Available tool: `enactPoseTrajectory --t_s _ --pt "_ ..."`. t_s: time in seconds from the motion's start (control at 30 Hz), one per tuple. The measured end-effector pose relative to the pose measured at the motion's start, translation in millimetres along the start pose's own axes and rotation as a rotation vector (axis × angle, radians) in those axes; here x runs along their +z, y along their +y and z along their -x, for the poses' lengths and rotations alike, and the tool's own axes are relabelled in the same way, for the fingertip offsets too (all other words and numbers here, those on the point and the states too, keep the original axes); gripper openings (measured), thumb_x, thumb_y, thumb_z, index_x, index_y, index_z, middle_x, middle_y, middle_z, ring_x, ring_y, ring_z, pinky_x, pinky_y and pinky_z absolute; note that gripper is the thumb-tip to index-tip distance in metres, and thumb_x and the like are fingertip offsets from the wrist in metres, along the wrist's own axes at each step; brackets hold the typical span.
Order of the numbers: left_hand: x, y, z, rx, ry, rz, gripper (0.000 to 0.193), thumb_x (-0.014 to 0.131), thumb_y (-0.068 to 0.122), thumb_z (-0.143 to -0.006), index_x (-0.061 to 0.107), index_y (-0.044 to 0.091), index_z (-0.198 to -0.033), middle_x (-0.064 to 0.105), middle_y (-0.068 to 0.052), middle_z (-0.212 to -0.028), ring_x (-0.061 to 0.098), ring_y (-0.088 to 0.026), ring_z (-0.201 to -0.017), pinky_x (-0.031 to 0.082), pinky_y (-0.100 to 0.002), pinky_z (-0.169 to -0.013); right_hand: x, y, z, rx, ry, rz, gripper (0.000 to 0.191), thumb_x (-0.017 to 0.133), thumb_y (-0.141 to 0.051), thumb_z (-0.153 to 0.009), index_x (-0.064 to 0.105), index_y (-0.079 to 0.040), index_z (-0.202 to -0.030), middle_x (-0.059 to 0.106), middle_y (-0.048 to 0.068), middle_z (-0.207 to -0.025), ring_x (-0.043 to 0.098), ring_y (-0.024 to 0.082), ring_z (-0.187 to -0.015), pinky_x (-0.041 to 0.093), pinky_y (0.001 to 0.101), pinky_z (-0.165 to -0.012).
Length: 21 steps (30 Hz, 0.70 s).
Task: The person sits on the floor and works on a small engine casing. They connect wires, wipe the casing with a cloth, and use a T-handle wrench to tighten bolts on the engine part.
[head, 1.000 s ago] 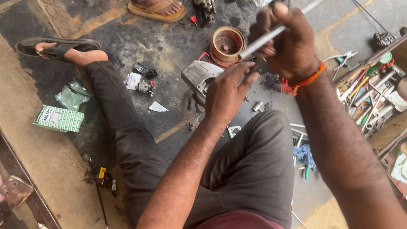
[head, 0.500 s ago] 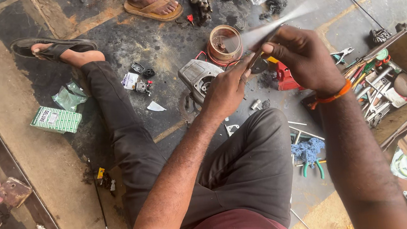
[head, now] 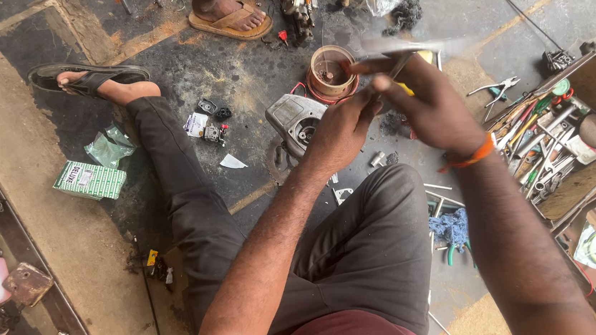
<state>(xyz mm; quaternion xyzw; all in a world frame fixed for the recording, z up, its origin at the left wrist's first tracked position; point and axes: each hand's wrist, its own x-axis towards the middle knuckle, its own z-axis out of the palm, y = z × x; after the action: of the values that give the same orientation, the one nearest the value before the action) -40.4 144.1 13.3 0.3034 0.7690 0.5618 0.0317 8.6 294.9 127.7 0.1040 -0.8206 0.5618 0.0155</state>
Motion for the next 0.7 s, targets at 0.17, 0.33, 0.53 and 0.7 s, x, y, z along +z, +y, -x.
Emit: enactPoseTrajectory --t_s 0.17,0.33,0.53,0.7 --pt "1.8 2.9 -3.6 0.113 0.111 -0.064 0.043 0.068 0.036 -0.097 0.057 0.001 -0.119 0.072 -0.015 -0.098 0.076 -0.031 -0.096 0.061 -0.043 -0.078 -6.3 10.0 -0.2 -0.029 0.117 -0.107 0.025 0.069 -0.018 -0.098 0.065 -0.002 -0.117 0.072 0.014 -0.122 0.070 0.016 -0.110 0.059 0.0302 -0.097" --pt "-3.4 14.1 -4.4 -0.007 0.151 -0.148 0.039 0.070 0.040 -0.093 0.062 0.005 -0.108 0.076 -0.009 -0.092 0.080 -0.026 -0.092 0.063 -0.041 -0.076 18.3 36.1 -6.2 -0.008 0.511 0.313 0.052 0.087 -0.021 -0.093 0.058 0.010 -0.124 0.072 0.023 -0.116 0.069 0.024 -0.104 0.055 0.0349 -0.095" --pt "-9.4 11.3 0.8 0.101 -0.021 -0.055 0.037 0.052 0.031 -0.109 0.063 0.009 -0.137 0.076 -0.015 -0.110 0.074 -0.034 -0.104 0.058 -0.046 -0.083 -6.1 17.4 2.1 -0.074 -0.011 -0.092 0.051 0.060 -0.024 -0.109 0.048 -0.001 -0.153 0.066 0.013 -0.138 0.062 0.020 -0.129 0.051 0.0338 -0.111" --pt "-6.0 10.9 5.8 0.128 0.096 -0.036 0.044 0.066 0.043 -0.097 0.061 0.005 -0.119 0.073 -0.012 -0.101 0.074 -0.028 -0.096 0.058 -0.042 -0.080 -22.7 4.8 4.6 -0.051 -0.125 -0.099 0.047 0.056 -0.022 -0.107 0.050 -0.004 -0.150 0.068 0.012 -0.136 0.066 0.018 -0.126 0.055 0.0359 -0.106"
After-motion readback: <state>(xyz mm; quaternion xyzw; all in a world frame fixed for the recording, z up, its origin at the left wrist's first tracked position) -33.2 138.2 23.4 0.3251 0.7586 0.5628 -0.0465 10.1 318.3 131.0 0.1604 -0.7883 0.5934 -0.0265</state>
